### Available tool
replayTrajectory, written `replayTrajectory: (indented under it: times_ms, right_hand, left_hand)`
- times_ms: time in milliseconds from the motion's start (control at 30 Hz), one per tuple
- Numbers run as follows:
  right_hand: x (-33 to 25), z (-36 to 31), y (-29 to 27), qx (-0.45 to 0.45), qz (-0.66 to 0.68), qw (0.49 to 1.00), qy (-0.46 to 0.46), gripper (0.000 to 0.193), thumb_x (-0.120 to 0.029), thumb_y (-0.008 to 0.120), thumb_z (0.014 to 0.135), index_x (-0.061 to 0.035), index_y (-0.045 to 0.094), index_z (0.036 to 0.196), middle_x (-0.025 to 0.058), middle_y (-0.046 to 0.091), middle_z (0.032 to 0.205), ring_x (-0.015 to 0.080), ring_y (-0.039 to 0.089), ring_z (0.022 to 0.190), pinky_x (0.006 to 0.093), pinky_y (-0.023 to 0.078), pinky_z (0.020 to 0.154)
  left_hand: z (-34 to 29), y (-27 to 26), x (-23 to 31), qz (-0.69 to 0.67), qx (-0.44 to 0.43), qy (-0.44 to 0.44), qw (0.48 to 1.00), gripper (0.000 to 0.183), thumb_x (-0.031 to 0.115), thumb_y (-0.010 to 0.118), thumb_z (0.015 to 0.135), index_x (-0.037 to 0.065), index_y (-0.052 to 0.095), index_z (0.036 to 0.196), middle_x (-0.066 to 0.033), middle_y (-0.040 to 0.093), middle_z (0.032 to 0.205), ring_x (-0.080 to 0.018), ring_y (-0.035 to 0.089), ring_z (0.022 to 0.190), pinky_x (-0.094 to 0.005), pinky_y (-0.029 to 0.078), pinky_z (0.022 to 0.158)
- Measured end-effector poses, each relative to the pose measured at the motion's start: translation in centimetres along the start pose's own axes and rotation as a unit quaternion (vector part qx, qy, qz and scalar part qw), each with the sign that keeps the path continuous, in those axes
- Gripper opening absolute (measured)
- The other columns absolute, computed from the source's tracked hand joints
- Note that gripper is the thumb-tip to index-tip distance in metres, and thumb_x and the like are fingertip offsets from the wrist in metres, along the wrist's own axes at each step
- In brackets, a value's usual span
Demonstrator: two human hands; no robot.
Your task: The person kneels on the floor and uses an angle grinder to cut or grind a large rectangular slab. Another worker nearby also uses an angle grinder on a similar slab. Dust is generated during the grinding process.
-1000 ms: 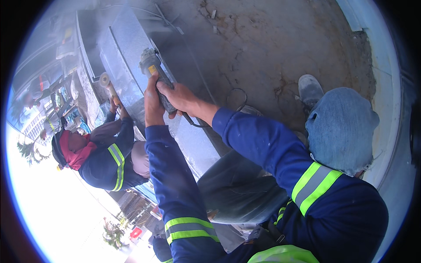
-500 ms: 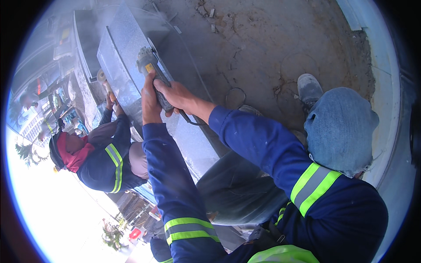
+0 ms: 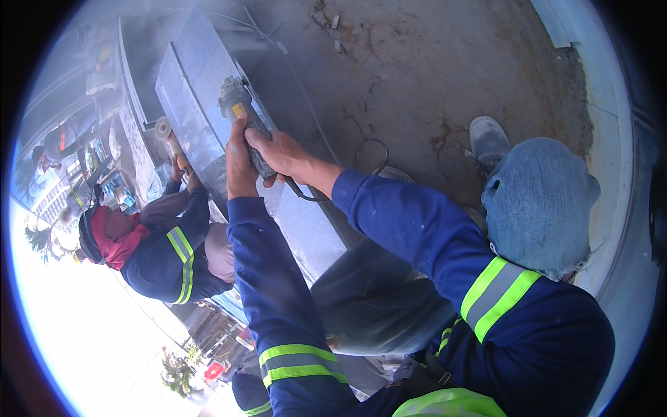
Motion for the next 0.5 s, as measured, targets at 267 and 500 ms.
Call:
replayTrajectory:
  times_ms: [267,500]
  right_hand:
    - [0.6,-1.5,0.1,0.009,0.0,1.0,-0.001,0.074,-0.065,0.055,0.112,0.0087,0.064,0.117,0.0133,0.069,0.08,0.0235,0.073,0.051,0.0282,0.043,0.034]
    - [0.6,-0.5,0.1,0.012,0.002,1.0,0.008,0.073,-0.066,0.055,0.111,0.0063,0.065,0.117,0.012,0.069,0.08,0.0239,0.073,0.053,0.0283,0.043,0.036]
  left_hand:
    - [-1.5,0.4,-0.6,0.001,-0.006,0.022,1.0,0.062,0.056,0.065,0.106,-0.001,0.064,0.13,-0.0158,0.074,0.099,-0.0281,0.074,0.085,-0.0431,0.06,0.076]
    - [-0.5,0.0,-0.6,0.008,-0.001,0.011,1.0,0.062,0.056,0.065,0.107,-0.001,0.064,0.131,-0.0157,0.073,0.099,-0.0284,0.074,0.085,-0.0433,0.06,0.075]
Point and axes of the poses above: each hand's wrist, its own z-axis towards the middle knuckle, its own y-axis out of the palm, x = y × z, the point moved 3 cm from there along z, towards the middle knuckle
